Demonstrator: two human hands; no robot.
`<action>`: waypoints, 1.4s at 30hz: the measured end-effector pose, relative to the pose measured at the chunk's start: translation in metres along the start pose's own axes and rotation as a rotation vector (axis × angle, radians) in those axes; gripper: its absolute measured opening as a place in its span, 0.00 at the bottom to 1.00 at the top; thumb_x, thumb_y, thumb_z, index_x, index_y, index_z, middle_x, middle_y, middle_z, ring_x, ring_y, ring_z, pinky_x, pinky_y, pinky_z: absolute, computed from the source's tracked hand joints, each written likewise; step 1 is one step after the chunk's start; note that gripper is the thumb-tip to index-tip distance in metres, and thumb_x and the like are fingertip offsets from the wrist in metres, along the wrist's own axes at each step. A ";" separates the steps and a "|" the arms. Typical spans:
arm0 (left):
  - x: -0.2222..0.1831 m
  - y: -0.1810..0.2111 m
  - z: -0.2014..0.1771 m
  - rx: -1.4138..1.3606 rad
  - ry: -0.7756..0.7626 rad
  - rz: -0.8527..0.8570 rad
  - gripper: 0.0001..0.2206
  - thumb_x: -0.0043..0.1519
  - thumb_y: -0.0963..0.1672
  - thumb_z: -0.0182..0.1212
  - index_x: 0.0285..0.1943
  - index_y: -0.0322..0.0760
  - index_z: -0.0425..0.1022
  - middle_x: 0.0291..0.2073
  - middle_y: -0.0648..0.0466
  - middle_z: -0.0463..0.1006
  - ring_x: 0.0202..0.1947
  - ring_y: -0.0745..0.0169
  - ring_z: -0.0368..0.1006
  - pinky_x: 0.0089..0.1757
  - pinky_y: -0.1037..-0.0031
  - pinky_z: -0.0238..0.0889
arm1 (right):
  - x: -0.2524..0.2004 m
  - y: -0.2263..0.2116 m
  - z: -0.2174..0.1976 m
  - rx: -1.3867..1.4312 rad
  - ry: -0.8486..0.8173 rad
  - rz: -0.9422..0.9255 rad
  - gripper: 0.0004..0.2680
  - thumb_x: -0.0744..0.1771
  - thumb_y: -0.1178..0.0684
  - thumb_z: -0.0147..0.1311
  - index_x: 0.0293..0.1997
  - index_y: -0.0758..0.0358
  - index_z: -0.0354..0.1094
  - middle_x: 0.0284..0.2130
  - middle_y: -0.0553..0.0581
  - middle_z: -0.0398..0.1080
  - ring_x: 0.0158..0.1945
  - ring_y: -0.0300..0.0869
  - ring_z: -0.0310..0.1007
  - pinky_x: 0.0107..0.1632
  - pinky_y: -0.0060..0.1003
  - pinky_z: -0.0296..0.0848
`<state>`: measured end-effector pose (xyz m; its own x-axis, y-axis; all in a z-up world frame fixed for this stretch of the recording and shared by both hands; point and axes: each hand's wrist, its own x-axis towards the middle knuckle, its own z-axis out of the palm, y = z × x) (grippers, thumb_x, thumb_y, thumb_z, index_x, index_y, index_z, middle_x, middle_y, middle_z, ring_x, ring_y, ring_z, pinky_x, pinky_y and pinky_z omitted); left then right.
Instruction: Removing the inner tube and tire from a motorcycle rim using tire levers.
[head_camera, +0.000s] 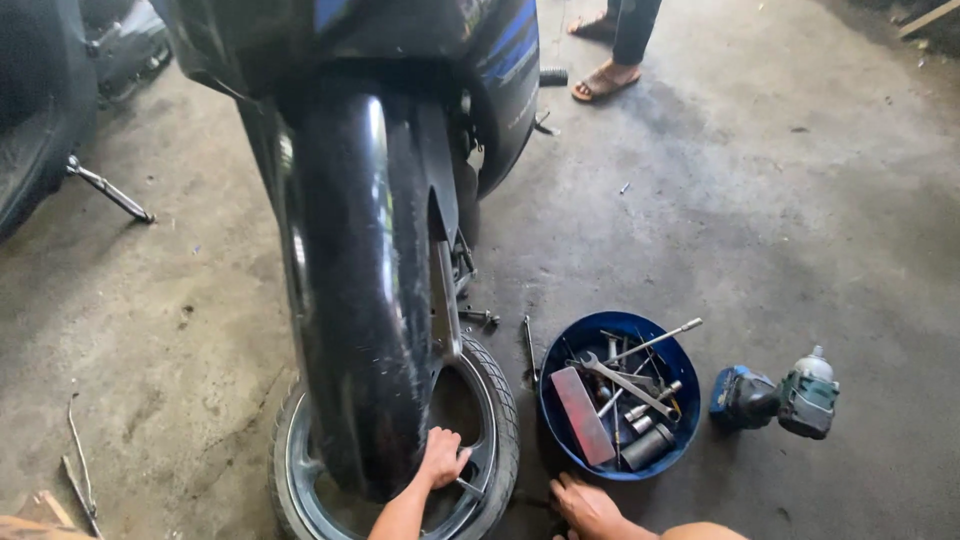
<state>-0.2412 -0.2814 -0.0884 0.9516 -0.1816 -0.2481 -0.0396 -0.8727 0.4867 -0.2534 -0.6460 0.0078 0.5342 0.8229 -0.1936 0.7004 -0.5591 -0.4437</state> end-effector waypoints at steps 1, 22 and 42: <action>-0.008 0.013 -0.016 0.039 -0.046 -0.007 0.19 0.64 0.53 0.57 0.46 0.33 0.73 0.47 0.40 0.72 0.55 0.36 0.64 0.61 0.49 0.50 | -0.003 0.003 0.004 0.020 -0.013 0.010 0.20 0.60 0.49 0.61 0.53 0.72 0.64 0.46 0.71 0.65 0.49 0.60 0.72 0.44 0.44 0.75; -0.063 0.093 -0.156 0.457 -0.427 0.076 0.18 0.60 0.52 0.54 0.48 0.39 0.77 0.45 0.45 0.78 0.52 0.42 0.70 0.53 0.48 0.59 | 0.029 -0.058 -0.135 0.532 0.056 0.335 0.13 0.66 0.53 0.56 0.54 0.65 0.63 0.31 0.70 0.74 0.36 0.64 0.76 0.38 0.51 0.74; -0.085 0.066 -0.188 0.440 -0.371 0.139 0.11 0.62 0.48 0.55 0.36 0.46 0.85 0.39 0.50 0.84 0.44 0.48 0.79 0.44 0.59 0.71 | 0.059 -0.117 -0.139 0.371 -0.158 0.206 0.13 0.63 0.53 0.57 0.51 0.62 0.72 0.39 0.69 0.76 0.45 0.62 0.76 0.47 0.51 0.75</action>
<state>-0.2671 -0.2384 0.1217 0.7613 -0.3851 -0.5217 -0.3546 -0.9208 0.1622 -0.2378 -0.5465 0.1696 0.5458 0.7195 -0.4294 0.3546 -0.6627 -0.6596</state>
